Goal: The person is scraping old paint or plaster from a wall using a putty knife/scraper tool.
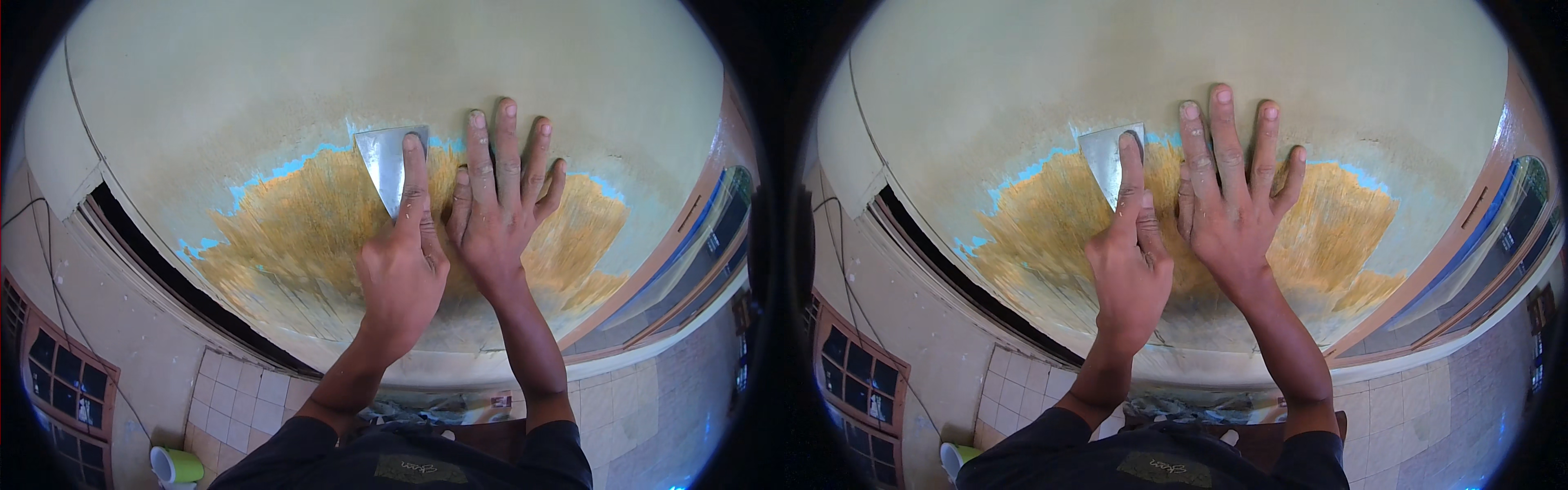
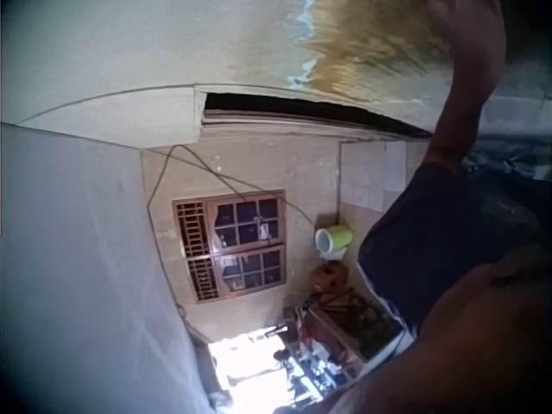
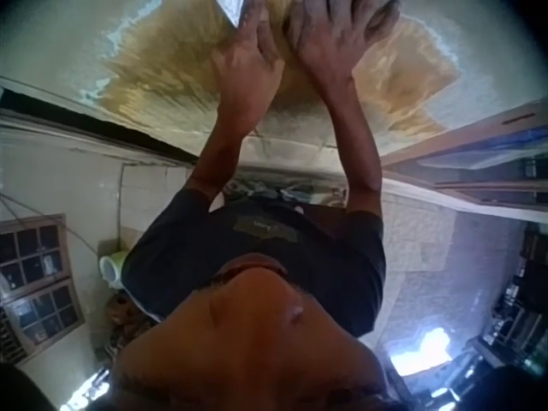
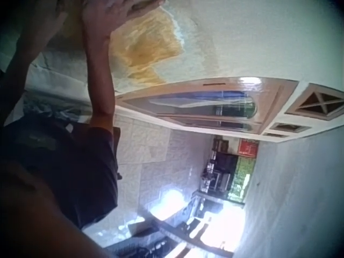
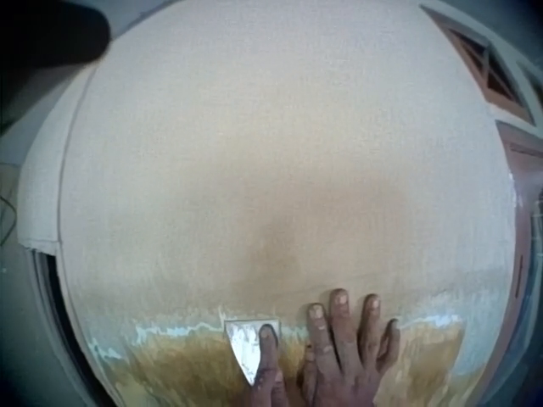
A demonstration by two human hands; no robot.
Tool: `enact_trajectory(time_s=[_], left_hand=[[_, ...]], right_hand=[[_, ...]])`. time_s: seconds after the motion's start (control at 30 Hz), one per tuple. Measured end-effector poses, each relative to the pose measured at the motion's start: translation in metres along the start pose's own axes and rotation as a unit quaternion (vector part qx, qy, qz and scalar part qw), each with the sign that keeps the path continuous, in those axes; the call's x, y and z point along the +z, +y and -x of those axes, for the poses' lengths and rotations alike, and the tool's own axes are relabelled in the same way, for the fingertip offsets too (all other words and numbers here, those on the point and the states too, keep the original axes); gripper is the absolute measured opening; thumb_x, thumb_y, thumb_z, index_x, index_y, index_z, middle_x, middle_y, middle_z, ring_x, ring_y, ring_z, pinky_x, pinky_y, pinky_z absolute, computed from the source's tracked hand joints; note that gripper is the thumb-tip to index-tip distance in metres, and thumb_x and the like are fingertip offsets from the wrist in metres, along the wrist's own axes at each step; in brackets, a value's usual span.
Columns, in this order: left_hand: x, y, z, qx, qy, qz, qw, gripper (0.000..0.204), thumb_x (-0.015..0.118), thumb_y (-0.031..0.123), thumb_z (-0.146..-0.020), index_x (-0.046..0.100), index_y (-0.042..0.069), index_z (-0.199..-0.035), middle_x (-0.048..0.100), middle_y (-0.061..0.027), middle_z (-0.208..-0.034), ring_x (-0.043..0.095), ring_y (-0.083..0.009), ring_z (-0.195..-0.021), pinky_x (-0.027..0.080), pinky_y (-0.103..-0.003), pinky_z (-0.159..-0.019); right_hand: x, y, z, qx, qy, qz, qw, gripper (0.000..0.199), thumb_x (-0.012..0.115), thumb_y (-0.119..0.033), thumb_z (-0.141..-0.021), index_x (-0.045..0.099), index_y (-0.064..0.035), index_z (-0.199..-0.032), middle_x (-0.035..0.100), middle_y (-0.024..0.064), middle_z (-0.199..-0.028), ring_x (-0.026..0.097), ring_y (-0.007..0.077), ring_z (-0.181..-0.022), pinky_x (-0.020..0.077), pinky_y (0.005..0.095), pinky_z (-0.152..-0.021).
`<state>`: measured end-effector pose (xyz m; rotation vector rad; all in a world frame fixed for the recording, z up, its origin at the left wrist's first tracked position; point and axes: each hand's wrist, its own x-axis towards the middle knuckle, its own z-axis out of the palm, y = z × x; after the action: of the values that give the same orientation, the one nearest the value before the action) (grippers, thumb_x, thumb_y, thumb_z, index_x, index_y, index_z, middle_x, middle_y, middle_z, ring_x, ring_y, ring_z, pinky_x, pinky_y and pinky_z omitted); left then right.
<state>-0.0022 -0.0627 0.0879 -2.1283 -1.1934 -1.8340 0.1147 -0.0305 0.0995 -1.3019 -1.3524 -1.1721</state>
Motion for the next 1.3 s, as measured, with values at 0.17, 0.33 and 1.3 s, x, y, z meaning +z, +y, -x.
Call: enact_trajectory(time_s=[0.17,0.33,1.3], left_hand=[[0.004,0.002,0.014,-0.019,-0.039,-0.001,0.999,0.069,0.058,-0.008,-0.089,0.040,0.007,-0.154,0.063,-0.0140,-0.135,0.068,-0.0291,-0.059,0.055,-0.036,-0.055],[-0.003,0.016,-0.004,-0.083,-0.055,0.026,0.995,0.057,0.046,-0.001,-0.101,0.037,0.010,-0.156,0.057,-0.0215,-0.139,0.072,-0.0382,-0.095,0.055,-0.035,-0.074],[0.019,0.021,0.015,0.015,-0.026,0.023,0.999,0.072,0.059,-0.009,-0.088,0.039,0.010,-0.155,0.059,-0.0188,-0.139,0.070,-0.0304,-0.065,0.056,-0.035,-0.058]], right_hand=[[0.004,0.007,0.005,0.009,0.003,-0.014,1.000,0.047,0.049,-0.022,-0.097,0.058,-0.0210,-0.143,0.047,0.0024,-0.156,0.034,0.0348,-0.149,0.0053,0.0545,-0.123],[0.002,0.007,0.002,0.016,0.022,-0.026,0.999,0.047,0.050,-0.021,-0.097,0.058,-0.0217,-0.143,0.047,0.0019,-0.156,0.034,0.0342,-0.148,0.0053,0.0545,-0.123],[-0.018,0.040,0.009,0.010,-0.025,-0.080,0.996,0.052,0.046,-0.012,-0.095,0.053,-0.0084,-0.146,0.044,0.0077,-0.158,0.030,0.0286,-0.151,0.0104,0.0455,-0.122]])
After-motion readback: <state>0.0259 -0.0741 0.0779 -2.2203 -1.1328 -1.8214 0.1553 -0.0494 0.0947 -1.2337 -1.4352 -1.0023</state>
